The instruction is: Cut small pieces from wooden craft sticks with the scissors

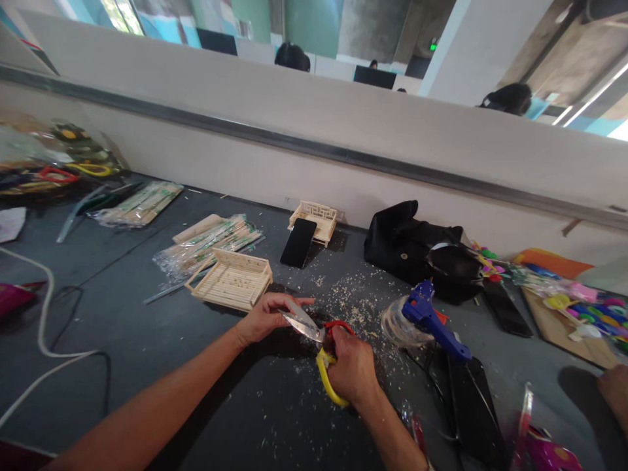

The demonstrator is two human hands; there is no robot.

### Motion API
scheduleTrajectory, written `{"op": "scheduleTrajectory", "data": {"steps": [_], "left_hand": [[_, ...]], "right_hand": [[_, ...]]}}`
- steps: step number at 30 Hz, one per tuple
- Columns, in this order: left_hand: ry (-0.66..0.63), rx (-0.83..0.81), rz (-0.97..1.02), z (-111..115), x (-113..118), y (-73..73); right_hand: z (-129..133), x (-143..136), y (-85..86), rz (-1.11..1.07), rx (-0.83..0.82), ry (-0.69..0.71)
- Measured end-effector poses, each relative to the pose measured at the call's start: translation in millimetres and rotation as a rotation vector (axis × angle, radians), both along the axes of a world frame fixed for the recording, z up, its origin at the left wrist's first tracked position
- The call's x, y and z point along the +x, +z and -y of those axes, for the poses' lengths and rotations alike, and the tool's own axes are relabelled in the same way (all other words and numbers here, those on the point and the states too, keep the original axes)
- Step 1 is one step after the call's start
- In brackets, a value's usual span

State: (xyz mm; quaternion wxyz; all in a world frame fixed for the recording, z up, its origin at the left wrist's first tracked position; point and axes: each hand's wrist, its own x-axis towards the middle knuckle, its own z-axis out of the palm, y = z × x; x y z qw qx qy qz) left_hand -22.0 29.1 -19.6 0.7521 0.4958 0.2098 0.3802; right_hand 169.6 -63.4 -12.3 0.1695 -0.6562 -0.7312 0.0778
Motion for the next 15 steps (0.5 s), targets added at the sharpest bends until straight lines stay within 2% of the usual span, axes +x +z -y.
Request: {"op": "scheduleTrajectory", "data": {"steps": [8, 15], "left_hand": [[-0.020, 0.006, -0.012, 1.1, 0.3, 3.1], [-0.023, -0.021, -0.030, -0.3, 1.3, 2.3]], "right_hand": [[-0.5, 0.7, -3.9, -0.035, 0.039, -0.019], [-3.3, -0.1, 2.5, 0.002, -0.004, -0.023]]}}
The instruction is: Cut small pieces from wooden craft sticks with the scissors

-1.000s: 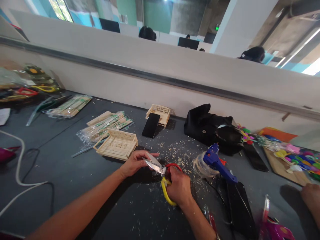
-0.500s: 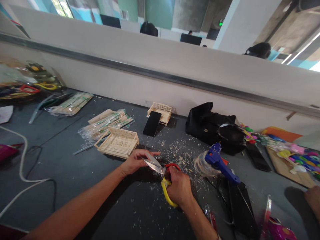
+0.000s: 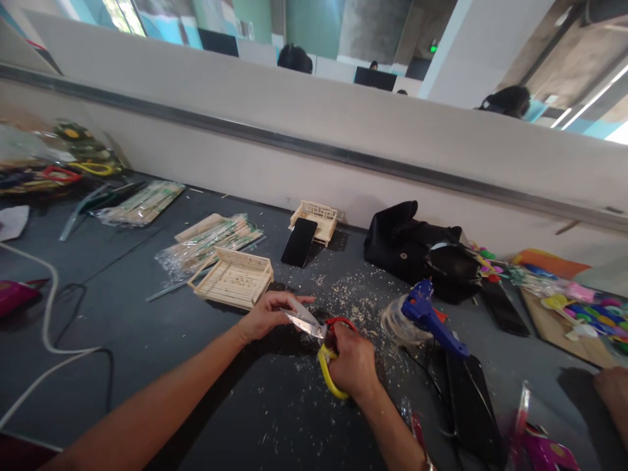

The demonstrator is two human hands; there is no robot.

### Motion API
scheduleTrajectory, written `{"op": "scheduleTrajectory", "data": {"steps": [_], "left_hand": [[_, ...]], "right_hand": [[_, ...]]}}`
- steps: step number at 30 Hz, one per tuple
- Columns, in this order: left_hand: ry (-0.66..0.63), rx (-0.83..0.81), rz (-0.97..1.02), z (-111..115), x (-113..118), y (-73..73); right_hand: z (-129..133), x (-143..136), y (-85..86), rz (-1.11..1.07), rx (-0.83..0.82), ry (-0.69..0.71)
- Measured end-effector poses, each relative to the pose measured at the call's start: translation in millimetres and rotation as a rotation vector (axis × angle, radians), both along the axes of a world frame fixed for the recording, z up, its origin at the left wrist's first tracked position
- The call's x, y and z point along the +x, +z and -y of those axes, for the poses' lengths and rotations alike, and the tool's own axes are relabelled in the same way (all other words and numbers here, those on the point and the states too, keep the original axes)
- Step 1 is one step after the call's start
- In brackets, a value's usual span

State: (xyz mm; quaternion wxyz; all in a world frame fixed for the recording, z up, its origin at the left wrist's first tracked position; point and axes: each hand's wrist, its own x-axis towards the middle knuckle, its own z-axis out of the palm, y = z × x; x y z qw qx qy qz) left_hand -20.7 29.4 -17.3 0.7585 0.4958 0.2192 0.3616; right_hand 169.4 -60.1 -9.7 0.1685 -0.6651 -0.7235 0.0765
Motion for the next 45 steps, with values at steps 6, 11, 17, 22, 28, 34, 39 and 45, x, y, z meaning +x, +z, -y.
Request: {"op": "scheduleTrajectory", "data": {"steps": [6, 11, 17, 22, 28, 34, 39, 45], "left_hand": [[0.012, 0.096, -0.043, -1.1, -1.9, 2.6], [0.006, 0.134, -0.068, -1.2, -3.3, 5.0], [0.011, 0.179, -0.055, -1.6, -3.5, 9.3], [-0.001, 0.166, -0.057, -1.1, -1.8, 12.6], [0.025, 0.199, 0.038, -1.8, 2.4, 12.0], [-0.003, 0.224, 0.058, -1.5, 5.7, 12.6], [0.016, 0.199, 0.078, -0.4, 6.4, 13.7], [0.110, 0.292, -0.030, 5.3, 10.4, 27.2]], "right_hand": [[1.5, 0.0, 1.3, 0.011, 0.001, 0.010], [2.3, 1.1, -0.7, -0.004, -0.010, 0.011], [3.7, -0.4, -0.2, -0.072, -0.026, 0.015], [2.4, 0.3, -5.2, -0.077, -0.024, -0.015], [-5.7, 12.2, -11.0, -0.216, 0.033, -0.174], [-12.5, 17.1, -14.1, -0.213, 0.045, -0.266], [-14.8, 12.5, -11.6, -0.202, -0.003, -0.302], [-16.3, 8.9, -1.6, -0.175, -0.029, -0.322]]}}
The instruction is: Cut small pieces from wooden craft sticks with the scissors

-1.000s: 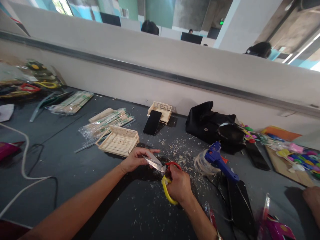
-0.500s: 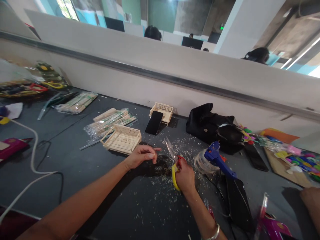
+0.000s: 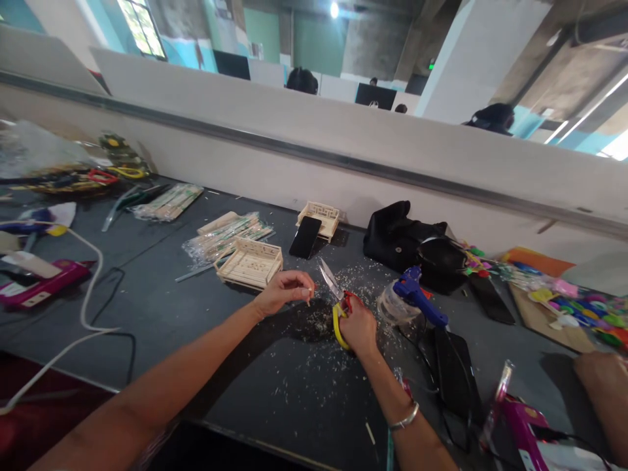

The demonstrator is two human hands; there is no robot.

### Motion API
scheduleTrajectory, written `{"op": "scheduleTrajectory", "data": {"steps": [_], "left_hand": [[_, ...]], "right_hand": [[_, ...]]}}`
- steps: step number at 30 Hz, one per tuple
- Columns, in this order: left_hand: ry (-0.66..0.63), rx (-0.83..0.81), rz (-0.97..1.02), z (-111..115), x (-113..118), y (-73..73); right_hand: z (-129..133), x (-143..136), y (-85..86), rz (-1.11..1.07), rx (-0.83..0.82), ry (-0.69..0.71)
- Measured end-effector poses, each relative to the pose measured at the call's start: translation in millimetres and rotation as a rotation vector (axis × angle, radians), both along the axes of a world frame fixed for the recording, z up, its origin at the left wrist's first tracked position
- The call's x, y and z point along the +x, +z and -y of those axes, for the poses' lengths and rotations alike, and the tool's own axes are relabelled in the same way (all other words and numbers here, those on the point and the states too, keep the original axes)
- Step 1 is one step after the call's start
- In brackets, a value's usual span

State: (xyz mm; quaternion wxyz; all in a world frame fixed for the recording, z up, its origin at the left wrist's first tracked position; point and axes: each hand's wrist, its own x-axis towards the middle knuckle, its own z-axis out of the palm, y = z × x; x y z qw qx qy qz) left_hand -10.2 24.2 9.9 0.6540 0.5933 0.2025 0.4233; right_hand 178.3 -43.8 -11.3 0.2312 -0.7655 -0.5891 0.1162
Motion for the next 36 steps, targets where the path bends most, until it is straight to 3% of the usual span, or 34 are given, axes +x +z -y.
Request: {"op": "scheduleTrajectory", "data": {"steps": [3, 7, 11, 14, 17, 21, 26, 30, 33, 36], "left_hand": [[0.191, 0.167, -0.119, -2.0, -4.1, 19.3], [0.473, 0.609, -0.457, -12.9, -31.2, 46.1], [0.666, 0.708, -0.886, -25.2, -68.2, 47.9], [0.650, 0.655, -1.208, -31.2, -83.6, 36.1], [0.616, 0.615, -1.369, -35.2, -87.7, 26.6], [0.633, 0.622, -1.359, -39.0, -90.0, 27.1], [0.738, 0.664, -1.149, -31.9, -85.0, 39.9], [0.737, 0.755, -1.021, -23.7, -75.7, 46.3], [0.709, 0.799, -1.163, -27.8, -77.1, 45.2], [0.589, 0.788, -1.367, -35.3, -82.1, 39.4]], "right_hand": [[-0.4, -0.4, 2.7, -0.010, -0.007, -0.012], [-0.9, -0.7, 3.8, -0.015, -0.005, -0.015], [-1.5, -1.9, 5.3, -0.010, -0.022, -0.011], [-1.6, -2.2, 5.8, 0.005, -0.027, -0.014], [-1.7, -1.6, 5.1, 0.019, -0.025, -0.005], [-2.0, -1.1, 4.6, 0.023, -0.033, -0.004], [-2.0, -2.2, 6.3, 0.015, -0.031, -0.015], [-1.6, -2.4, 7.4, -0.002, -0.023, -0.027], [-1.2, -1.9, 6.9, -0.003, -0.016, -0.018], [-1.1, -0.9, 4.4, -0.005, -0.008, -0.013]]}}
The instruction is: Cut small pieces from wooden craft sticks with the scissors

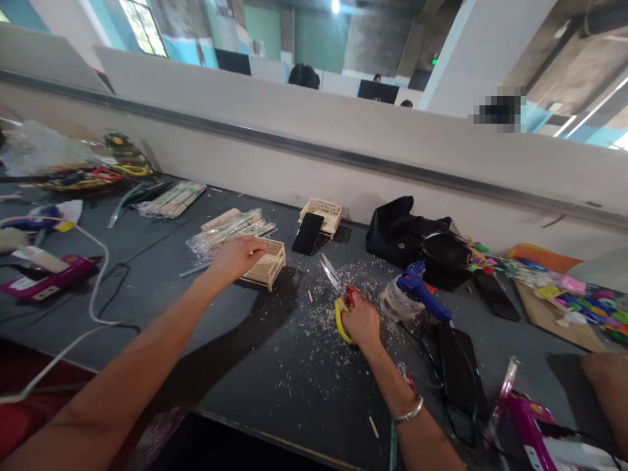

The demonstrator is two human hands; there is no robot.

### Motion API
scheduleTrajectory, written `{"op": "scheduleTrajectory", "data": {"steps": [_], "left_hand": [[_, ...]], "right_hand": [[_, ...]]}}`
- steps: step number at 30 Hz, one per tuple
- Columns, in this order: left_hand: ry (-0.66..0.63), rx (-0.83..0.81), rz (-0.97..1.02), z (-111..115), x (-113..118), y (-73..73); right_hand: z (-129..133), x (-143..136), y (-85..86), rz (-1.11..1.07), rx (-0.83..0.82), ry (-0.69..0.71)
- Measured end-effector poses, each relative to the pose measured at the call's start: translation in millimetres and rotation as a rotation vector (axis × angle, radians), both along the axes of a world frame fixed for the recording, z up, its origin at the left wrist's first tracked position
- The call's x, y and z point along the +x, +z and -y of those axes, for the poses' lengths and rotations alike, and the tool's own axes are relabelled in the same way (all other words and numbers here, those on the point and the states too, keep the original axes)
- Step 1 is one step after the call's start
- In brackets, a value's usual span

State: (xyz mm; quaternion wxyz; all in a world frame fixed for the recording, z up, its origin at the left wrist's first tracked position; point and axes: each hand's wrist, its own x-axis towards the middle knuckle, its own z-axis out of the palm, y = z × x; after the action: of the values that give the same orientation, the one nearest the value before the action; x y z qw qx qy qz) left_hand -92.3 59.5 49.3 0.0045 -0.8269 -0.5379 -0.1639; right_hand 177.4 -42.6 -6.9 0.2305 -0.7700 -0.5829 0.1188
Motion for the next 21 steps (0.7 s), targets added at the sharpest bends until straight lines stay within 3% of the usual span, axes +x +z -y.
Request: {"op": "scheduleTrajectory", "data": {"steps": [6, 14, 18, 21], "left_hand": [[0.015, -0.044, -0.145, 0.7, 0.9, -11.2], [-0.057, -0.084, -0.203, -4.6, 1.2, -6.8], [-0.084, -0.098, 0.031, -6.4, -2.4, 3.8], [-0.153, -0.155, 0.494, 7.3, 6.0, 16.9]], "right_hand": [[-1.2, 2.3, -6.8, -0.007, 0.062, 0.010], [-0.8, 0.2, -1.5, -0.007, 0.008, 0.000], [-0.4, -1.5, 0.4, -0.026, 0.000, -0.016], [-0.3, -0.4, -3.0, -0.098, 0.064, -0.017]]}}
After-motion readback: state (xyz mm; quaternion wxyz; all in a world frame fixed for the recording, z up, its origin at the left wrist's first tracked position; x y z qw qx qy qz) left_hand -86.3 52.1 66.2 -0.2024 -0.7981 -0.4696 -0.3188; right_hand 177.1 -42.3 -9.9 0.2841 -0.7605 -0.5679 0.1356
